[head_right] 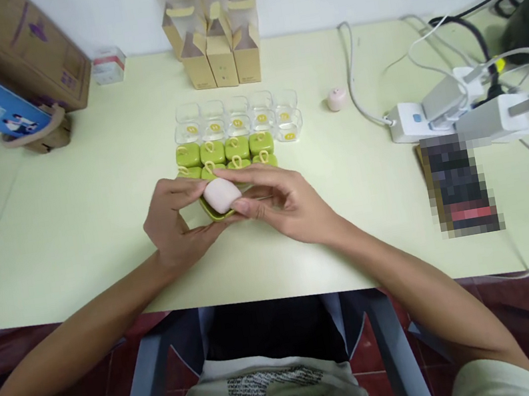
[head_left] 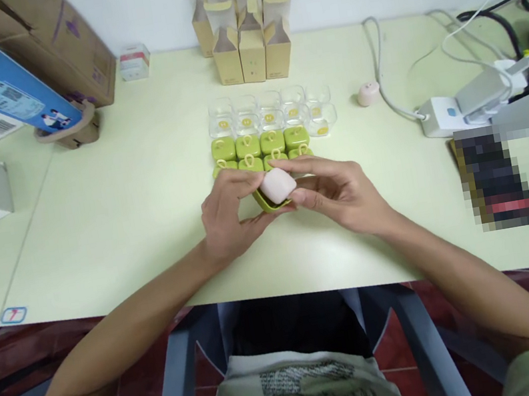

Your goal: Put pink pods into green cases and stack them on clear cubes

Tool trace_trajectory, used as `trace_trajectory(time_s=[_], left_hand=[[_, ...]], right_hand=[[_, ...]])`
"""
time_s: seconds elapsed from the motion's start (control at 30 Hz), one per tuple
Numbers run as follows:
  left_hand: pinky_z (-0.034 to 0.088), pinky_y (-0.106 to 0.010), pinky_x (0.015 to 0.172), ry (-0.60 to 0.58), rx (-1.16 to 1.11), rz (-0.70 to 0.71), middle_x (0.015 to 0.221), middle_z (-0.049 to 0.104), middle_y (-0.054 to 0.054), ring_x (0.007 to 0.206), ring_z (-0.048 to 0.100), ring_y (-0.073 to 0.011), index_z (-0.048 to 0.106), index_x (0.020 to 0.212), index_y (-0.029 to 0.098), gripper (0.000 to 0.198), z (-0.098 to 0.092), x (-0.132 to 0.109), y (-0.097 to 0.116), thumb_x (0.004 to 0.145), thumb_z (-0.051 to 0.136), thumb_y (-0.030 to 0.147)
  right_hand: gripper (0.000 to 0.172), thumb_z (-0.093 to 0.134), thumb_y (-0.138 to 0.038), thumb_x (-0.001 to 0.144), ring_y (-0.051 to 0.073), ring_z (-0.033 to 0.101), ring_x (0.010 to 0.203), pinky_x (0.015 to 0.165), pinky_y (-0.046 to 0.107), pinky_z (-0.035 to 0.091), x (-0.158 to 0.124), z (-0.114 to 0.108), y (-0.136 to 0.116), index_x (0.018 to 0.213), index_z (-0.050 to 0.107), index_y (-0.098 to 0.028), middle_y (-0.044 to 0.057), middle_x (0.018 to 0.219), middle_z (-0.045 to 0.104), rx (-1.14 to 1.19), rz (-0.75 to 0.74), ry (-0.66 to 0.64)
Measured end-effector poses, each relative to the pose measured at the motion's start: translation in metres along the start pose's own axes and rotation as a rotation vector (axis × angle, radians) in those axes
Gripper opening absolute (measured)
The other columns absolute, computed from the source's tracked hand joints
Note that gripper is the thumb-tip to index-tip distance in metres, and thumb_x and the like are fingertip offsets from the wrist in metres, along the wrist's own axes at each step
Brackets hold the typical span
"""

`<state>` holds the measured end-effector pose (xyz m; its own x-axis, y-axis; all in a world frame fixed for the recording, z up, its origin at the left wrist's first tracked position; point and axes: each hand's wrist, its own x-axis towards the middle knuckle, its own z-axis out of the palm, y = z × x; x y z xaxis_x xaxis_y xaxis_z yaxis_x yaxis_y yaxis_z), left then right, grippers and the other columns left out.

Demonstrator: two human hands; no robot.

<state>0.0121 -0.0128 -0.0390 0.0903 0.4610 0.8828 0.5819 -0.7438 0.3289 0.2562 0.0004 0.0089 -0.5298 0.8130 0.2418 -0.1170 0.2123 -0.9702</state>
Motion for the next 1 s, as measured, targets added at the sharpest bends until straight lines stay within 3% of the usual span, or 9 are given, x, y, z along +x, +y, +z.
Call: trace_trajectory(time_s=[0.1, 0.2, 0.27, 0.33, 0.43, 0.53, 0.63, 0.8, 1.0], left_hand=[[0.073, -0.042, 0.079, -0.033, 0.032, -0.073, 0.111, 0.080, -0.004, 0.096, 0.083, -0.0261, 0.073, 0.135, 0.035, 0.069, 0.000, 0.001, 0.002, 0.098, 0.091, 0.090], [0.073, -0.041, 0.080, -0.100, -0.033, 0.023, 0.125, 0.079, -0.010, 0.110, 0.082, -0.0280, 0.069, 0.159, 0.036, 0.080, -0.001, 0.010, 0.001, 0.104, 0.082, 0.093], [0.075, -0.046, 0.092, -0.166, -0.061, 0.070, 0.134, 0.080, -0.012, 0.122, 0.083, -0.0296, 0.069, 0.164, 0.035, 0.073, -0.003, 0.016, 0.000, 0.114, 0.069, 0.089], [0.076, -0.048, 0.101, -0.212, -0.078, 0.052, 0.137, 0.083, -0.011, 0.127, 0.085, -0.0288, 0.074, 0.158, 0.036, 0.053, -0.005, 0.019, 0.000, 0.124, 0.063, 0.075], [0.076, -0.045, 0.103, -0.174, -0.121, 0.019, 0.136, 0.087, -0.007, 0.125, 0.088, -0.0267, 0.077, 0.151, 0.036, 0.034, -0.005, 0.019, 0.003, 0.123, 0.076, 0.055], [0.077, -0.044, 0.106, -0.164, -0.145, 0.006, 0.136, 0.090, -0.006, 0.126, 0.090, -0.0266, 0.077, 0.152, 0.036, 0.035, -0.005, 0.018, 0.009, 0.119, 0.084, 0.046], [0.077, -0.044, 0.108, -0.180, -0.177, 0.015, 0.135, 0.090, -0.006, 0.124, 0.091, -0.0262, 0.080, 0.152, 0.035, 0.035, -0.004, 0.019, 0.011, 0.118, 0.087, 0.040], [0.078, -0.044, 0.103, -0.140, -0.240, 0.040, 0.125, 0.089, -0.004, 0.117, 0.089, -0.0243, 0.085, 0.150, 0.036, 0.033, 0.001, 0.022, 0.005, 0.117, 0.088, 0.039], [0.076, -0.040, 0.103, -0.156, -0.301, 0.048, 0.125, 0.087, -0.004, 0.118, 0.087, -0.0223, 0.085, 0.155, 0.037, 0.041, 0.001, 0.021, 0.001, 0.114, 0.093, 0.039]], right_hand=[[0.062, 0.098, -0.055, 0.106, 0.030, 0.082, 0.126, 0.102, 0.051, 0.081, -0.001, 0.003, 0.000, 0.165, 0.084, -0.042, 0.010, 0.146, 0.082, -0.053, -0.018, -0.023], [0.054, 0.099, -0.056, 0.105, 0.030, 0.082, 0.124, 0.099, 0.048, 0.079, 0.000, 0.003, -0.001, 0.155, 0.089, -0.038, 0.009, 0.141, 0.086, -0.144, -0.068, 0.003], [0.051, 0.102, -0.053, 0.103, 0.029, 0.084, 0.123, 0.100, 0.045, 0.078, 0.001, 0.001, -0.001, 0.148, 0.088, -0.034, 0.009, 0.142, 0.087, -0.148, -0.105, 0.019], [0.047, 0.104, -0.048, 0.102, 0.027, 0.086, 0.120, 0.100, 0.042, 0.078, 0.001, -0.001, -0.001, 0.142, 0.086, -0.031, 0.008, 0.139, 0.088, -0.147, -0.128, 0.051], [0.034, 0.095, -0.042, 0.106, 0.026, 0.089, 0.112, 0.101, 0.042, 0.079, -0.001, 0.001, 0.000, 0.136, 0.085, -0.029, 0.007, 0.132, 0.090, -0.247, -0.166, 0.103], [0.028, 0.084, -0.031, 0.106, 0.028, 0.091, 0.113, 0.099, 0.044, 0.081, -0.005, 0.008, 0.002, 0.134, 0.090, -0.029, 0.006, 0.132, 0.093, -0.404, -0.235, 0.195], [0.033, 0.079, -0.021, 0.102, 0.028, 0.093, 0.109, 0.095, 0.045, 0.084, -0.009, 0.015, 0.003, 0.130, 0.094, -0.028, 0.004, 0.127, 0.095, -0.508, -0.293, 0.288], [0.035, 0.079, -0.017, 0.093, 0.030, 0.096, 0.104, 0.086, 0.045, 0.086, -0.008, 0.018, 0.005, 0.121, 0.097, -0.028, 0.001, 0.120, 0.096, -0.582, -0.349, 0.388], [0.033, 0.079, -0.015, 0.092, 0.029, 0.096, 0.107, 0.084, 0.041, 0.085, -0.007, 0.016, 0.007, 0.117, 0.097, -0.027, 0.002, 0.119, 0.096, -0.561, -0.365, 0.373]])
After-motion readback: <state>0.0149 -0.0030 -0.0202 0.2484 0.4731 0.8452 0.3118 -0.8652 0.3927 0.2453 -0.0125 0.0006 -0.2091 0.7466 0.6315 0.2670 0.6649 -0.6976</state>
